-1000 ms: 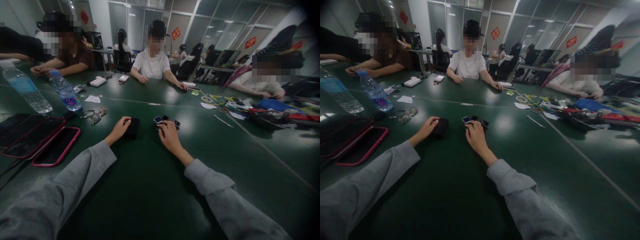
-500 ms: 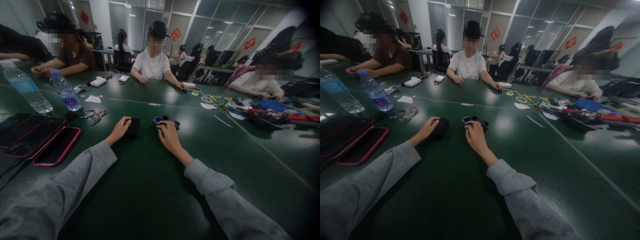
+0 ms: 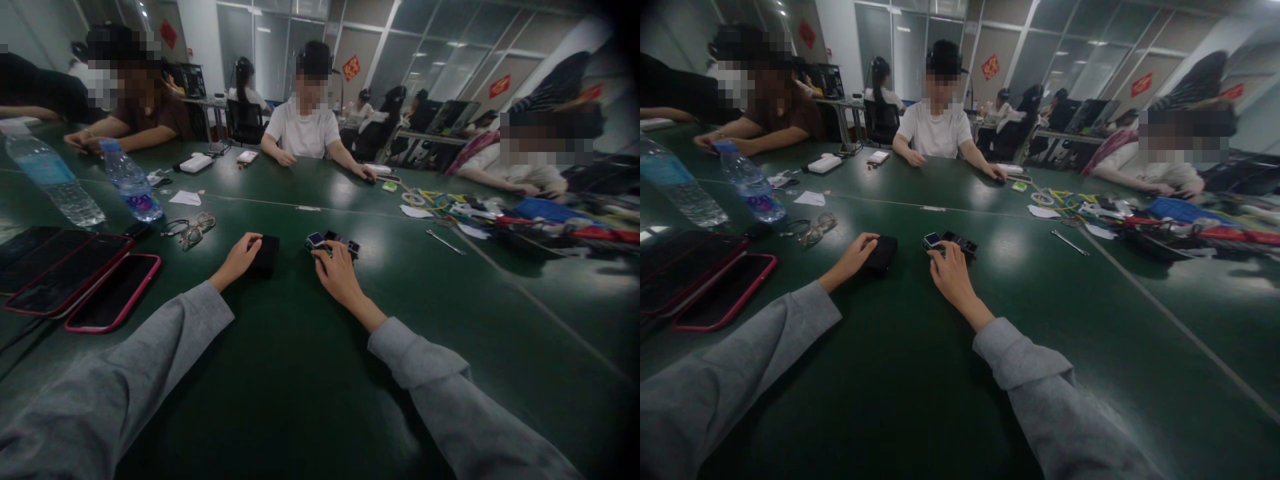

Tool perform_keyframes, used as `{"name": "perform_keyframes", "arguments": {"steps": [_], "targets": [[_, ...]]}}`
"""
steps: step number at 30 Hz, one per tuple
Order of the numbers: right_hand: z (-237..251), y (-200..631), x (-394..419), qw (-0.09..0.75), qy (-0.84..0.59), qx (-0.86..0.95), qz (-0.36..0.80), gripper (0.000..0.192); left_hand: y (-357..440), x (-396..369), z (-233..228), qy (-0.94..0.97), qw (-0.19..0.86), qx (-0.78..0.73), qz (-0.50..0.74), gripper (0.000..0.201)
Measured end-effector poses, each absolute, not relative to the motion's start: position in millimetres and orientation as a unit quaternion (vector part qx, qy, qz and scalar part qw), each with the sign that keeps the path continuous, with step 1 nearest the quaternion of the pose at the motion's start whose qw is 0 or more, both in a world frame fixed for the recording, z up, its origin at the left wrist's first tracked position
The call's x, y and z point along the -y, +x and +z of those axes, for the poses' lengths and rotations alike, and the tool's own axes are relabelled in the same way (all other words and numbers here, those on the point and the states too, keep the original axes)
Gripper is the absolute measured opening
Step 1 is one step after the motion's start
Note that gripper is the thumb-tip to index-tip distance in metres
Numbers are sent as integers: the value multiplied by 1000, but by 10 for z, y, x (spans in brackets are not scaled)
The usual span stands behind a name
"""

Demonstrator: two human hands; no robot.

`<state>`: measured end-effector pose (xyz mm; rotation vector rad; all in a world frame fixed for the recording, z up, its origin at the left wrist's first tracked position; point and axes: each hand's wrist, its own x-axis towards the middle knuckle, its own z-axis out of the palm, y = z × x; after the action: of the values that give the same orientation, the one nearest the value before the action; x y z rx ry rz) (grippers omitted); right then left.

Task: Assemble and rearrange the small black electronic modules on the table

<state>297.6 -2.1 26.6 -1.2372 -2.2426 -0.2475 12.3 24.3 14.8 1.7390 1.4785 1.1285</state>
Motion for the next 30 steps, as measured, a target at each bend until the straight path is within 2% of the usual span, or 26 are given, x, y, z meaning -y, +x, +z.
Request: {"name": "perform_keyframes", "arguments": {"steps": [16,30], "targets": [[251,2988,16,277,-459,839,-94,31,137,-221,182,652,297,-560,416,35],[237,2970,17,240,-478,838,-113,31,132,-248,138,648,303,-557,422,35]]}}
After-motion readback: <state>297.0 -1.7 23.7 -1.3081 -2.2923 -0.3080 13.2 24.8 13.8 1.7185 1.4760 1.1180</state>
